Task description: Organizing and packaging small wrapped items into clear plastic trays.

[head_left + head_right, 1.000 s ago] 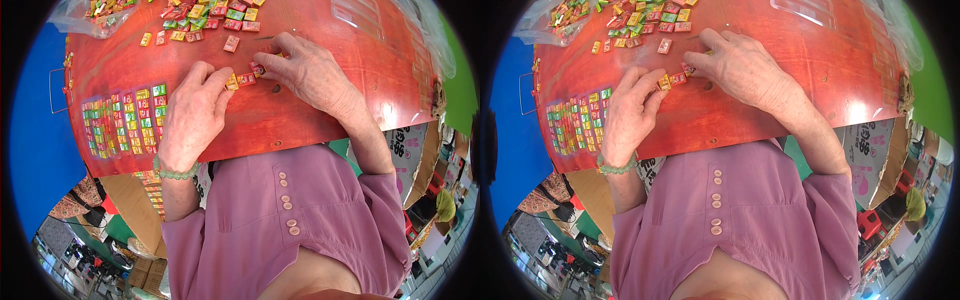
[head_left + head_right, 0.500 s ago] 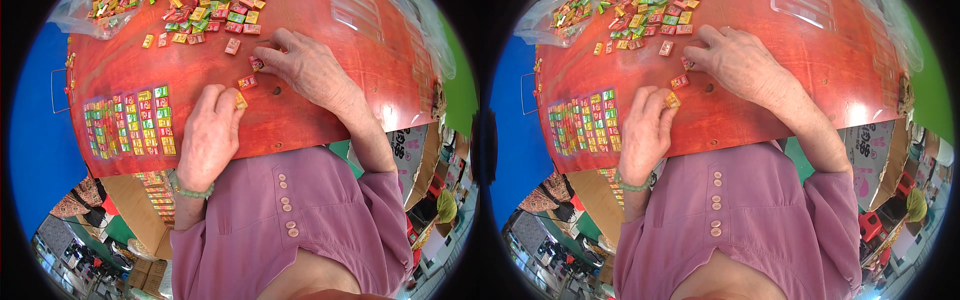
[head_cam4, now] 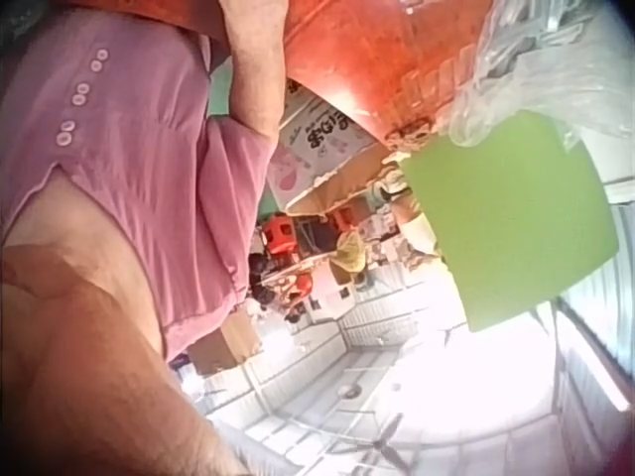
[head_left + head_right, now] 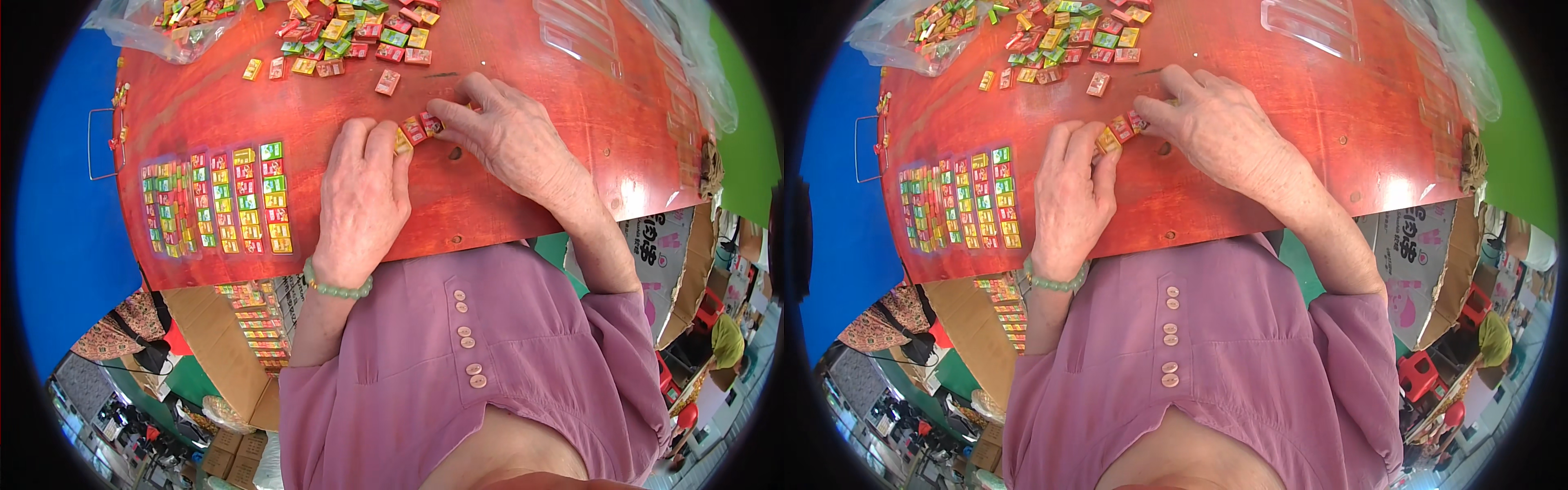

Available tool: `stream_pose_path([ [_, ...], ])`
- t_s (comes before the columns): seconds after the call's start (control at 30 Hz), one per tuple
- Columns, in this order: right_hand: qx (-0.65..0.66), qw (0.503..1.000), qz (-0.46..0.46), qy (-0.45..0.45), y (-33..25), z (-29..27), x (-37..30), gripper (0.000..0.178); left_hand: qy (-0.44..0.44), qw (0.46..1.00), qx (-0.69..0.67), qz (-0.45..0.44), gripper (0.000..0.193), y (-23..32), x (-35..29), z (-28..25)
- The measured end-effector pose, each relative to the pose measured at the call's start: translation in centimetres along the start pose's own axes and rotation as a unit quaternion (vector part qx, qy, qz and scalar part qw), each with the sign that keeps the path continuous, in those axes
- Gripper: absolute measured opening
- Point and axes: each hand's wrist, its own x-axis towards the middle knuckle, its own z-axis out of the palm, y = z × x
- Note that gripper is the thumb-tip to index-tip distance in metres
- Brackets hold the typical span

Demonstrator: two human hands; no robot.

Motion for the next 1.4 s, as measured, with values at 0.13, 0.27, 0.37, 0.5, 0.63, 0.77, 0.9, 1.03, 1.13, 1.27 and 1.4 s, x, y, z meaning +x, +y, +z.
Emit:
stream_pose_path([
  [0.13, -0.003, 1.0, -0.006, -0.018, -0.3, -0.1, -0.5, 0.03, 0.009, 0.999, 0.027, 0.042, 0.035, -0.5, 0.7, -0.1],
  [0.27, 0.013, 1.0, 0.0, -0.017, -0.2, -0.2, -0.6, 0.032, -0.028, 0.999, -0.018, 0.037, 0.039, -0.6, 1.2, -0.8],
  [0.37, 0.034, 0.999, 0.012, -0.002, 0.0, 0.0, -0.6, 0.034, -0.059, 0.998, -0.014, 0.025, 0.038, -0.4, 1.4, -0.8],
  [0.5, 0.04, 0.999, 0.029, -0.009, -0.2, -0.3, -0.4, 0.036, -0.031, 0.999, -0.015, 0.022, 0.037, -0.8, 1.3, -0.1],
  [0.63, 0.076, 0.997, 0.02, -0.007, 0.0, -0.6, -0.4, 0.04, -0.026, 0.999, -0.023, 0.026, 0.036, -0.8, 1.2, 0.0],
  [0.77, 0.136, 0.99, 0.025, -0.009, 0.4, -1.2, -0.3, 0.041, -0.019, 0.999, -0.011, 0.031, 0.038, -0.3, 1.5, -0.2],
  [0.9, 0.181, 0.981, 0.054, -0.047, 0.7, -2.0, -0.4, 0.039, -0.007, 0.998, 0.022, 0.058, 0.039, -0.2, 1.5, 0.1],
  [1.03, 0.207, 0.975, 0.055, -0.055, 1.1, -1.7, -0.2, 0.034, 0.014, 0.998, 0.03, 0.059, 0.033, -0.4, 1.6, 0.6],
  [1.13, 0.202, 0.977, 0.05, -0.053, 1.3, -1.5, 0.0, 0.031, 0.024, 0.997, 0.035, 0.069, 0.03, -0.7, 1.6, 0.8],
  [1.27, 0.202, 0.976, 0.04, -0.066, 1.3, -2.1, 0.0, 0.028, 0.032, 0.996, 0.028, 0.077, 0.03, -0.5, 1.6, 0.6],
  [1.4, 0.179, 0.982, 0.054, -0.04, 1.2, -1.4, -0.5, 0.029, 0.015, 0.996, 0.034, 0.085, 0.03, -0.4, 1.7, 0.7],
])
